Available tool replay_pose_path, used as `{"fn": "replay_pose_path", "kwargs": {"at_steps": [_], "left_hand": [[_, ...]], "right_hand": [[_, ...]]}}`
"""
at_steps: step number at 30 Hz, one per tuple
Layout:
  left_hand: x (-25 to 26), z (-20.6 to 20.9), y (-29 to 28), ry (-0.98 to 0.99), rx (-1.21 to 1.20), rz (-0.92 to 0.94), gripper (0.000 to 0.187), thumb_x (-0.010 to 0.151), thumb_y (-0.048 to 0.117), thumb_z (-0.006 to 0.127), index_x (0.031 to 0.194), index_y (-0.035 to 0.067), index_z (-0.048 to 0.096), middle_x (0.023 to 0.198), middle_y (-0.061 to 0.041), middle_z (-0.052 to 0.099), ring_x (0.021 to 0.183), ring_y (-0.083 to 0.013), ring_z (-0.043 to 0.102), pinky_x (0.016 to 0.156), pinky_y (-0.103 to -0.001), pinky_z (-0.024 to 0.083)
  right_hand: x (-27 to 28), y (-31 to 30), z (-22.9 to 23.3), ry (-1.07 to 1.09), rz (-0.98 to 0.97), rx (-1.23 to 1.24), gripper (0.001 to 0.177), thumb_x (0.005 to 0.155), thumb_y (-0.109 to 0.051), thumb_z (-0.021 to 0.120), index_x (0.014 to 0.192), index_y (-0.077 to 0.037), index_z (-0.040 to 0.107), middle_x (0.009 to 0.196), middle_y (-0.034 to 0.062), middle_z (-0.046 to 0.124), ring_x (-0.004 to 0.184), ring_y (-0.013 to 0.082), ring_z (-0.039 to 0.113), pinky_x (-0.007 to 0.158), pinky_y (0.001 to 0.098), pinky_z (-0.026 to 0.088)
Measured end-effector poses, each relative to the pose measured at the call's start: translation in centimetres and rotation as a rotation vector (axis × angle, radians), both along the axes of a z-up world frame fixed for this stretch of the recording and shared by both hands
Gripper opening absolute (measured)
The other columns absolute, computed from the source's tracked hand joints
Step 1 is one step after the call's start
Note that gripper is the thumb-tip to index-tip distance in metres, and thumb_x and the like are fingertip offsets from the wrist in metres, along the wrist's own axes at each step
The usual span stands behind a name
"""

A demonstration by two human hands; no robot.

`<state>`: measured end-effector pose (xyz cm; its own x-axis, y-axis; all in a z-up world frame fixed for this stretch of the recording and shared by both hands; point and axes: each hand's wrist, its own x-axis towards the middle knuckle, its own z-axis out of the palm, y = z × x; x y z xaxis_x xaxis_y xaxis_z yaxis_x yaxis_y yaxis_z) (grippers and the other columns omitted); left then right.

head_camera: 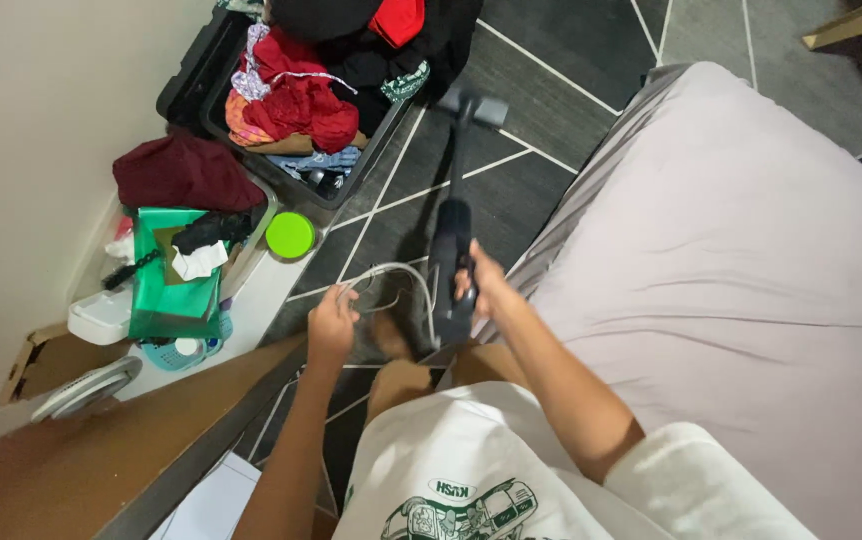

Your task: Vacuum the floor and reposition floor mats.

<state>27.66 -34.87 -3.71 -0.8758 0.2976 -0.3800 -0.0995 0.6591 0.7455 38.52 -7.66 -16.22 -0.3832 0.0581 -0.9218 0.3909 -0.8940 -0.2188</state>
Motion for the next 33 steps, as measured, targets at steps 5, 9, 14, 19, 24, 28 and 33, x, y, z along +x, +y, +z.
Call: {"fn": "replay_pose_path", "kwargs": {"at_steps": [5, 9, 14, 19, 24, 28, 33], "left_hand": [[-0.7, 1.2, -2.5, 0.13, -0.042, -0.094, 0.02, 0.105, 0.018, 0.054, 0.112, 0.004, 0.066, 0.088, -0.022, 0.07, 0.072, -0.0394, 0.069, 0.062, -0.046, 0.053], [-0.5, 1.1, -5.2, 0.009, -0.122, -0.198, 0.023, 0.104, 0.023, 0.052, 0.109, 0.005, 0.064, 0.084, -0.029, 0.064, 0.076, -0.0476, 0.069, 0.066, -0.05, 0.052], [1.7, 0.0, -9.2, 0.125, -0.067, -0.32, 0.028, 0.106, 0.027, 0.049, 0.102, 0.005, 0.066, 0.09, -0.028, 0.068, 0.089, -0.0521, 0.064, 0.07, -0.057, 0.05], [2.9, -1.7, -12.2, 0.078, -0.213, -0.366, 0.033, 0.107, 0.032, 0.05, 0.1, 0.004, 0.064, 0.089, -0.028, 0.067, 0.092, -0.0519, 0.062, 0.073, -0.059, 0.048], [1.6, 0.9, -11.9, 0.093, -0.108, -0.38, 0.031, 0.105, 0.031, 0.05, 0.097, 0.005, 0.066, 0.089, -0.024, 0.071, 0.09, -0.0489, 0.066, 0.073, -0.056, 0.051], [0.5, 2.3, -11.0, 0.098, -0.138, -0.317, 0.031, 0.104, 0.03, 0.05, 0.097, 0.006, 0.067, 0.091, -0.022, 0.073, 0.089, -0.047, 0.067, 0.074, -0.056, 0.052], [0.3, 3.8, -10.9, 0.036, -0.176, -0.259, 0.032, 0.104, 0.031, 0.051, 0.097, 0.006, 0.069, 0.088, -0.021, 0.073, 0.086, -0.0444, 0.07, 0.075, -0.053, 0.054]], "right_hand": [[6.1, -8.8, 3.1, -0.017, -0.061, -0.173, 0.045, 0.098, -0.063, 0.055, 0.098, -0.017, 0.05, 0.053, -0.0015, 0.046, 0.039, 0.0115, 0.04, 0.04, 0.0319, 0.042], [9.5, -15.3, 5.9, -0.05, -0.038, -0.243, 0.047, 0.097, -0.064, 0.053, 0.099, -0.017, 0.052, 0.054, -0.003, 0.044, 0.039, 0.0106, 0.036, 0.039, 0.0314, 0.04], [11.7, -23.3, 8.9, -0.081, -0.096, -0.132, 0.038, 0.099, -0.054, 0.055, 0.1, -0.016, 0.052, 0.054, -0.0001, 0.046, 0.04, 0.0139, 0.039, 0.039, 0.0325, 0.04], [9.4, -23.5, 12.0, -0.22, -0.13, 0.137, 0.037, 0.102, -0.04, 0.062, 0.098, -0.004, 0.055, 0.054, 0.0048, 0.051, 0.039, 0.0165, 0.042, 0.035, 0.0359, 0.039], [8.0, -20.3, 2.6, -0.032, -0.21, 0.233, 0.035, 0.1, -0.042, 0.06, 0.102, -0.008, 0.052, 0.05, 0.0048, 0.045, 0.038, 0.0176, 0.043, 0.035, 0.0355, 0.039], [1.6, -13.5, -1.5, 0.02, -0.251, 0.366, 0.026, 0.1, -0.042, 0.058, 0.091, -0.039, 0.034, 0.06, 0.0076, 0.061, 0.042, 0.0205, 0.045, 0.038, 0.0402, 0.041], [-3.2, -9.0, -3.5, 0.031, -0.23, 0.156, 0.046, 0.104, -0.051, 0.056, 0.086, -0.009, 0.06, 0.053, 0.0053, 0.05, 0.042, 0.0182, 0.046, 0.04, 0.0373, 0.044]]}}
